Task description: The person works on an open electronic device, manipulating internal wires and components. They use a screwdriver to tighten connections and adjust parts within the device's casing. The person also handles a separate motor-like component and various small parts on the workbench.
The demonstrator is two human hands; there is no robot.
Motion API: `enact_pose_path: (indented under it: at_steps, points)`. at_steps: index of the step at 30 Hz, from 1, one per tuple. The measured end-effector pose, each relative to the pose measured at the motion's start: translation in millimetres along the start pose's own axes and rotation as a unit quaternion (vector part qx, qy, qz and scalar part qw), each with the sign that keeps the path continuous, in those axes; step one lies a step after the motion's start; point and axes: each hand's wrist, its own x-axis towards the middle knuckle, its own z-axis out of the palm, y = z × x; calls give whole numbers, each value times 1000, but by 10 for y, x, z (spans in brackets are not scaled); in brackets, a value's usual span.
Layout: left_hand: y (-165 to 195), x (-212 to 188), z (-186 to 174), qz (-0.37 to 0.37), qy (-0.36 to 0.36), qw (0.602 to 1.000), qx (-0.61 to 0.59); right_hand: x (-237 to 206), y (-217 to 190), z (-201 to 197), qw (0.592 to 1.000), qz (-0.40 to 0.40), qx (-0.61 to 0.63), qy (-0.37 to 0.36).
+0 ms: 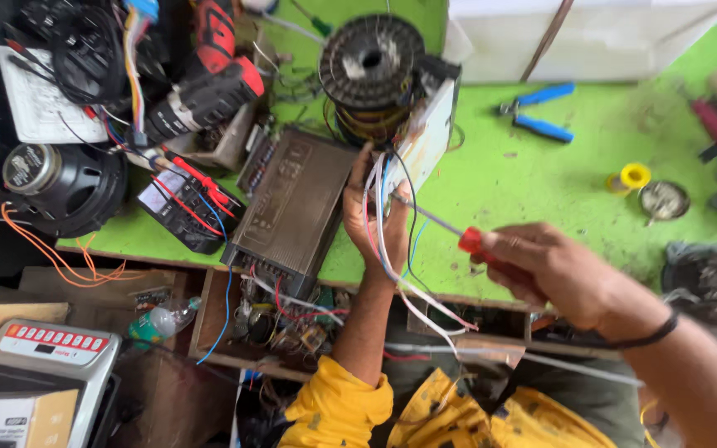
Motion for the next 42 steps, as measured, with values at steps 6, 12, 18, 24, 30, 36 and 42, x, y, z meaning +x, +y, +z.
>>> enact_pose_path:
  at_steps: [6, 12, 18, 24, 30, 36, 42]
  points:
    - [66, -20, -72, 10, -21, 999, -24, -110, 197, 133, 982, 15, 186, -8]
    - [0, -86, -111, -13, -7, 1000, 26, -366, 207, 534, 750, -365, -472, 287]
    - [-149, 2, -118, 31, -13, 999, 12, -195, 203, 541, 860, -265, -367, 234]
    - [-210, 59, -157, 27, -26, 999, 15, 129, 151, 148, 990, 62, 125, 2]
    - [-120, 59, -115, 21, -49, 998, -15, 170, 543, 227, 867, 97, 418, -252]
    - [151, -201, 57, -41, -75, 996, -28, -351, 826, -168, 968, -7, 245, 57]
    - [445, -606, 217, 280, -326, 839, 333, -317, 1021, -420, 731, -213, -481, 435]
